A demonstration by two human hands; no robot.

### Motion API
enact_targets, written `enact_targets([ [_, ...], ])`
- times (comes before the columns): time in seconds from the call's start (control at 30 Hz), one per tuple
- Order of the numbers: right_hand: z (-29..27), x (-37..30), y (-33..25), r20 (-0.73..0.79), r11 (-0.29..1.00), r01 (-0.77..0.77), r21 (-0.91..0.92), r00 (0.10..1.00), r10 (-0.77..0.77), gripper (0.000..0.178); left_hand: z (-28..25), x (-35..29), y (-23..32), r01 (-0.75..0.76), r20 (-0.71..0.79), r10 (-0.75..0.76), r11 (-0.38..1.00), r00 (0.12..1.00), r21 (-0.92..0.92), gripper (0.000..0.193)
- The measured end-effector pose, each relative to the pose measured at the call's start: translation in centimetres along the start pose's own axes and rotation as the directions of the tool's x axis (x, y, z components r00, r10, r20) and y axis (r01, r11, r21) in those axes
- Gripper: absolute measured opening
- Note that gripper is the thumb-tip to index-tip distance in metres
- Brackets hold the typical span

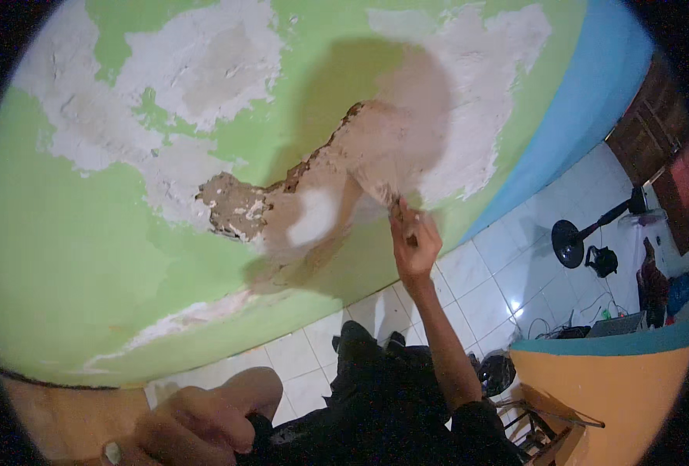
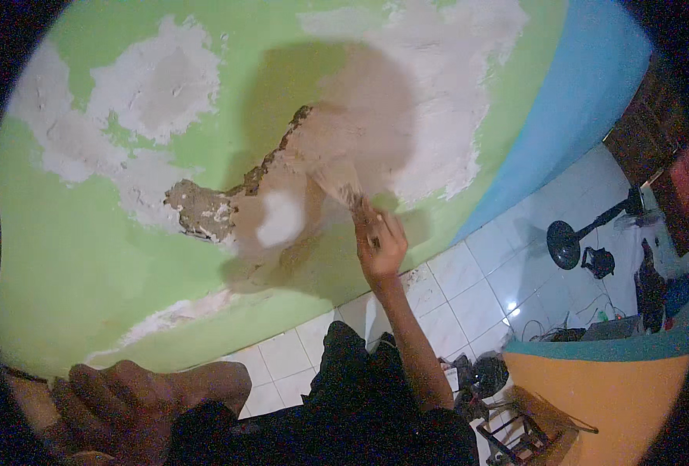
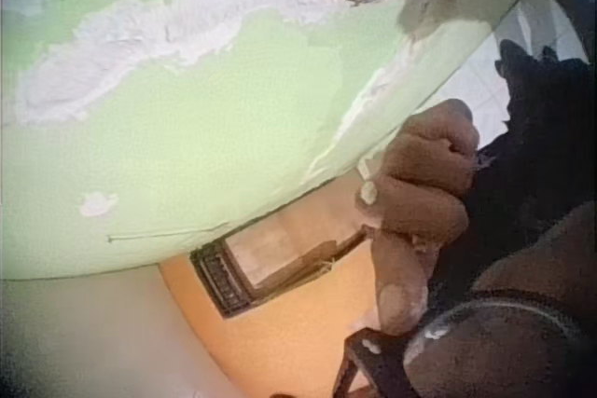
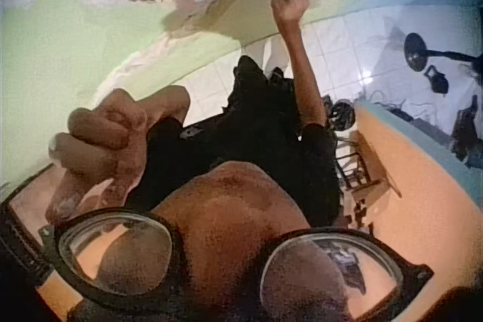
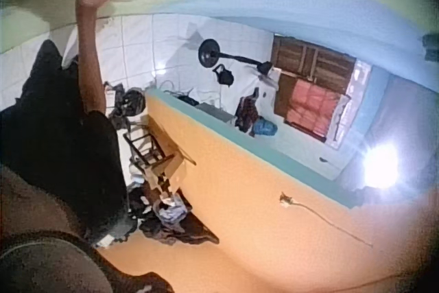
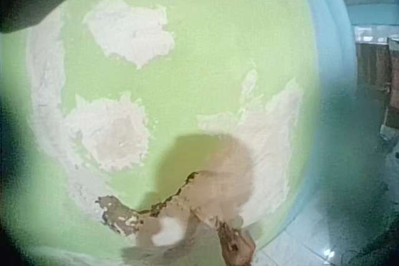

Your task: Apply plaster or wall filler to a damaged section of a wall using a putty knife and a plate.

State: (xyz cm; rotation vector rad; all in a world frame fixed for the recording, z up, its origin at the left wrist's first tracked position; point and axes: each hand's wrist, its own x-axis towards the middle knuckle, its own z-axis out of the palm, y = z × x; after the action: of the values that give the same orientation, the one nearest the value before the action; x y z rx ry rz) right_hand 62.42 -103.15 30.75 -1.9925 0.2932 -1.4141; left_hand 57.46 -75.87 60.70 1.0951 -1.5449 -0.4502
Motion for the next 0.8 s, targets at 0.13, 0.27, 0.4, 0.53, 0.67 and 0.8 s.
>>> enact_targets([
  [0.13,-1.1,-4.0,0.4,-0.036,0.999,-0.046,0.008,0.998,0.046,0.035,0.8,0.0,-0.4,0.011,-0.079,-0.011,1.000,0.997,0.006,0.058],
  [0.27,-0.3,-2.0,-2.4,-0.043,0.996,-0.048,0.075,0.998,0.052,0.036,-0.7,0.4,1.3,0.310,0.133,-0.293,0.941,0.947,-0.138,0.060],
  [0.4,1.6,0.0,-3.9,0.008,0.982,-0.088,0.167,0.996,0.088,0.036,1.3,-0.7,-0.6,0.127,0.030,-0.125,0.984,0.992,-0.121,0.048],
  [0.53,1.9,-3.1,-2.1,0.072,0.963,-0.156,0.218,0.987,0.144,0.034,5.4,-2.5,-5.6,0.124,-0.157,-0.105,0.985,0.982,0.120,0.026],
  [0.67,-0.9,-4.0,-1.6,0.111,0.963,-0.229,0.142,0.970,0.214,0.035,3.6,-4.6,-11.0,0.352,-0.224,-0.302,0.906,0.927,0.236,0.032],
  [0.8,-1.5,-2.5,-1.9,0.101,0.921,-0.147,0.361,0.988,0.119,0.018,5.9,-10.3,-20.1,0.833,-0.231,-0.831,0.403,0.506,0.379,0.035],
])
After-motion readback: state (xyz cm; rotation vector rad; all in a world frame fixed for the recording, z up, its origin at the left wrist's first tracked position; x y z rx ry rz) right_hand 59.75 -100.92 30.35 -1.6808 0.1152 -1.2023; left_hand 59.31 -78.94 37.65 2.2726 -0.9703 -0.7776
